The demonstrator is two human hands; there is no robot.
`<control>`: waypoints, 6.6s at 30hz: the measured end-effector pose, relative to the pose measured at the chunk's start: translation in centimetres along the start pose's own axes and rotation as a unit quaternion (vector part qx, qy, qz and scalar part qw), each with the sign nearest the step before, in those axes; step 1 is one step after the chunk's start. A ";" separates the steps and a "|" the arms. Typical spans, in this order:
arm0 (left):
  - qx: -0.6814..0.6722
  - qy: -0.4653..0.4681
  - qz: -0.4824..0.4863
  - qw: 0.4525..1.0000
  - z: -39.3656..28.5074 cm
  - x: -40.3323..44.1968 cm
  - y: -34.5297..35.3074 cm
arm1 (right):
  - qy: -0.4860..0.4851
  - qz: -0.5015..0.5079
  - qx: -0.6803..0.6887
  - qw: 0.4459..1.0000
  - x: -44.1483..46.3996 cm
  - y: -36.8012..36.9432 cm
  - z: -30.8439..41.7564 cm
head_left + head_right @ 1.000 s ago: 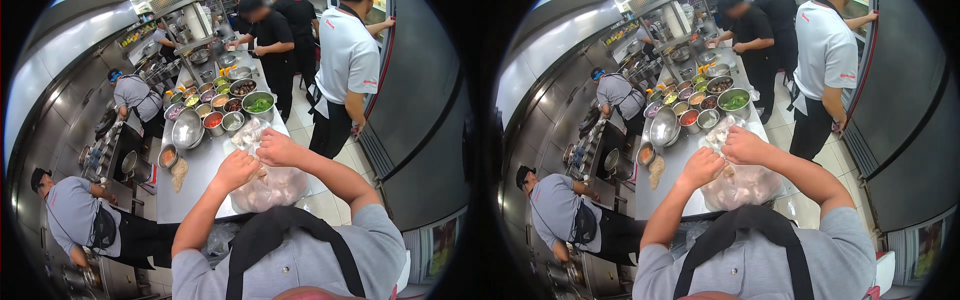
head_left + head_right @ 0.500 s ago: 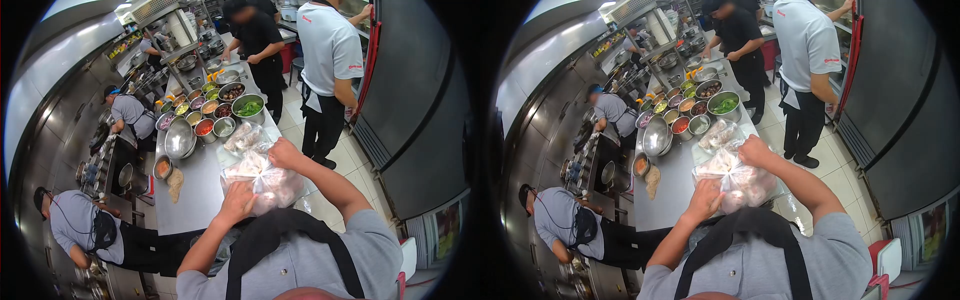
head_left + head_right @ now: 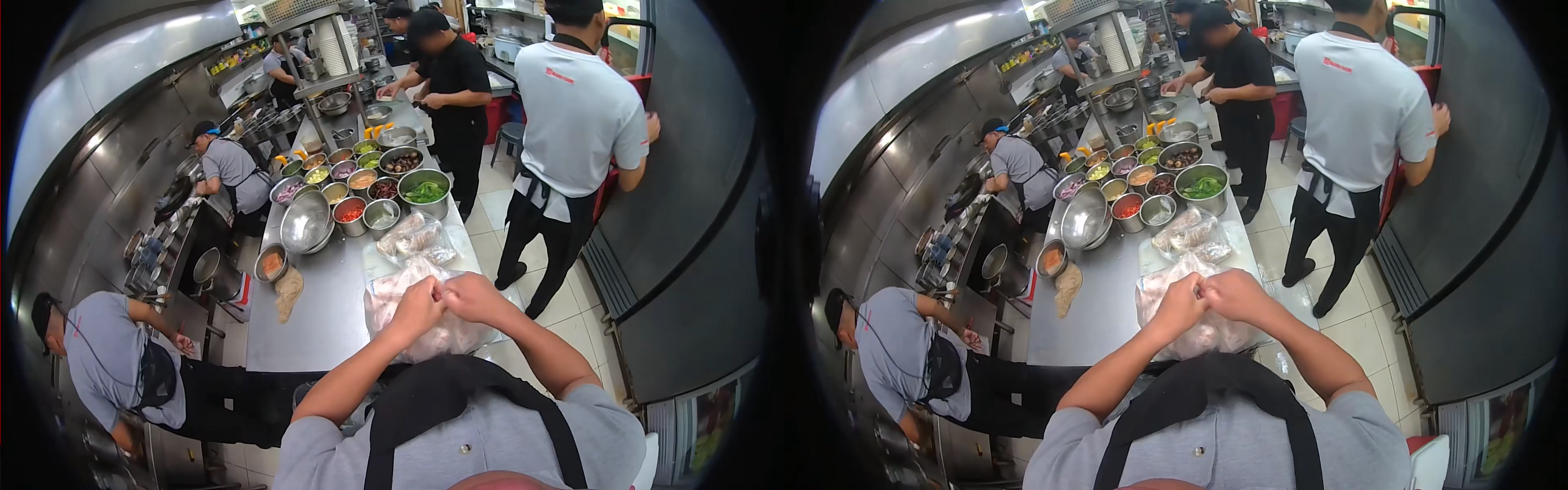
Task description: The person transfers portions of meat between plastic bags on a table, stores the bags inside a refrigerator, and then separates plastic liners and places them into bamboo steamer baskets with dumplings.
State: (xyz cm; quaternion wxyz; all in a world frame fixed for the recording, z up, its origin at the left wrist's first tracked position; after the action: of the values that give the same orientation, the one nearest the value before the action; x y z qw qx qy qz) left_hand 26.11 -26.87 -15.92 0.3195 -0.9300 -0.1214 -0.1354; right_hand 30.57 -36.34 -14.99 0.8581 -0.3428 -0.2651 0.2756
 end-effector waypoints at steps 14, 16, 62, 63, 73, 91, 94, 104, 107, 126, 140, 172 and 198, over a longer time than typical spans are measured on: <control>-0.041 -0.082 0.008 0.996 1.8 -0.8 -1.9 | -0.209 0.053 -0.047 0.975 0.3 1.5 2.1; -0.054 -0.099 0.035 0.993 2.8 -0.3 -1.9 | -0.223 -0.051 -0.009 0.974 -1.2 -0.5 3.5; 0.236 0.209 0.015 0.949 -1.7 -2.7 -0.5 | 0.348 -0.376 0.037 0.858 -26.1 -9.8 -24.0; 0.224 0.224 0.022 0.948 -2.4 -2.9 -0.3 | 0.348 -0.405 -0.001 0.846 -28.7 -12.2 -25.4; 0.283 0.130 -0.032 0.950 -0.7 -1.9 1.8 | 0.304 -0.654 0.023 0.692 -39.8 -45.9 -38.1; 0.407 -0.078 -0.133 0.901 -1.3 1.2 2.7 | 0.312 -0.598 0.004 0.739 -38.5 -83.2 -59.9; 0.416 -0.094 -0.133 0.894 -1.1 1.2 2.8 | 0.310 -0.610 0.003 0.729 -39.1 -83.9 -61.9; 0.407 -0.047 -0.152 0.899 -1.5 0.8 2.8 | 0.254 -0.618 -0.076 0.740 -34.7 -76.1 -51.9; 0.407 0.019 -0.146 0.902 0.1 0.3 3.0 | 0.303 -0.660 -0.190 0.660 -30.2 -68.2 -42.1; 0.218 -0.042 -0.090 0.971 -3.2 1.6 1.0 | 0.074 -0.631 -0.100 0.766 -7.3 -41.4 -31.8; 0.178 -0.109 -0.121 0.971 -20.0 8.0 5.4 | 0.255 0.219 0.863 0.377 -14.5 -4.1 -17.6; -0.582 0.418 0.001 0.698 -51.1 35.6 37.7 | -0.380 -0.693 0.165 0.590 -15.7 -69.4 -30.3; -0.575 0.506 -0.070 0.639 -90.9 63.1 53.0 | -0.346 -0.698 0.185 0.599 -14.7 -116.0 -38.6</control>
State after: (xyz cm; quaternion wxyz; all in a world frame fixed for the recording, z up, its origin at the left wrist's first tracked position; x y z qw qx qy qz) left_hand 85.81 -115.73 44.11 -0.2783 -0.7013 0.0965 -0.6491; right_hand 78.80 -134.12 42.22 0.6779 0.2337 -0.6441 -0.2665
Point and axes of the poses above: each hand's wrist, its own x-axis towards the middle knuckle, its own y-axis out of the palm, z = x × y, the point moved 10 cm from there along x, towards the middle knuckle, and after that the axes turned 6 degrees about -z, right-handed, at the moved point
